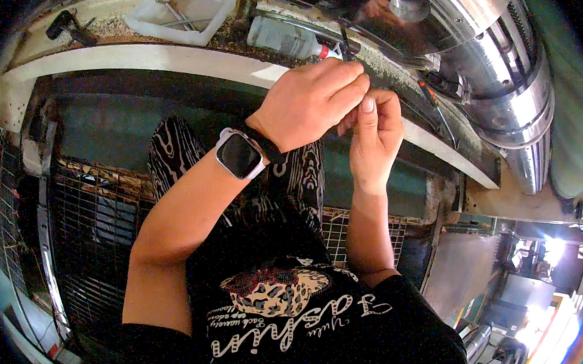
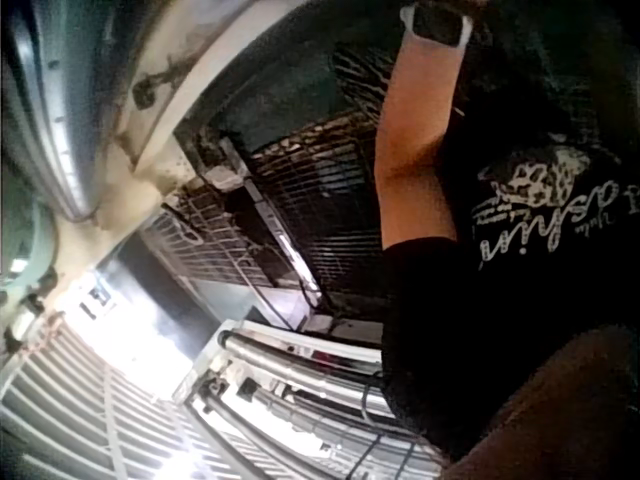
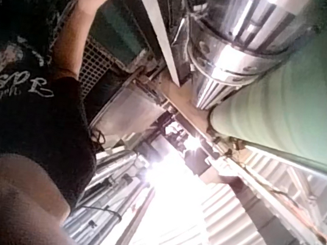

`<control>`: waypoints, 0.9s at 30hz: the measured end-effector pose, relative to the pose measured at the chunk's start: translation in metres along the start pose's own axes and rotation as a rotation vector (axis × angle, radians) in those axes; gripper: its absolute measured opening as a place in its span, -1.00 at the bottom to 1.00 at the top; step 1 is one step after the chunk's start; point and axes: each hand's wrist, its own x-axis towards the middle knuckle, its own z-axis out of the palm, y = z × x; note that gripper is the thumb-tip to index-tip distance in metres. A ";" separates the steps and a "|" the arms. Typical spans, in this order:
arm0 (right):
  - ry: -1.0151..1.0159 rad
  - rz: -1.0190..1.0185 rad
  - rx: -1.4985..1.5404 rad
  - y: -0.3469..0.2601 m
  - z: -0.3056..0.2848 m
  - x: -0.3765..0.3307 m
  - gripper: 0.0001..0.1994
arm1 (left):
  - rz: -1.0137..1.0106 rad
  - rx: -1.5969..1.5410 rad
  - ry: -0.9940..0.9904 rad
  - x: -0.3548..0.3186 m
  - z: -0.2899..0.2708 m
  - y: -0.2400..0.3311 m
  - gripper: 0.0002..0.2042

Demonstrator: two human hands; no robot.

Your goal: The person holds a production document, attaches it to the side of a machine, and then uses a hex key to tighten or adjust components on a large rotating cylinder.

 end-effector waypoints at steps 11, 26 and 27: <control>0.062 -0.043 0.126 -0.005 0.002 0.002 -0.83 | 0.002 0.036 -0.001 0.008 -0.006 0.008 -0.74; 0.092 -0.106 0.190 -0.013 0.011 0.018 -0.86 | -0.050 -0.001 0.069 0.014 -0.002 0.000 -0.74; 0.119 -0.139 0.118 -0.016 0.012 0.018 -0.85 | -0.070 -0.017 0.071 0.013 0.000 -0.001 -0.74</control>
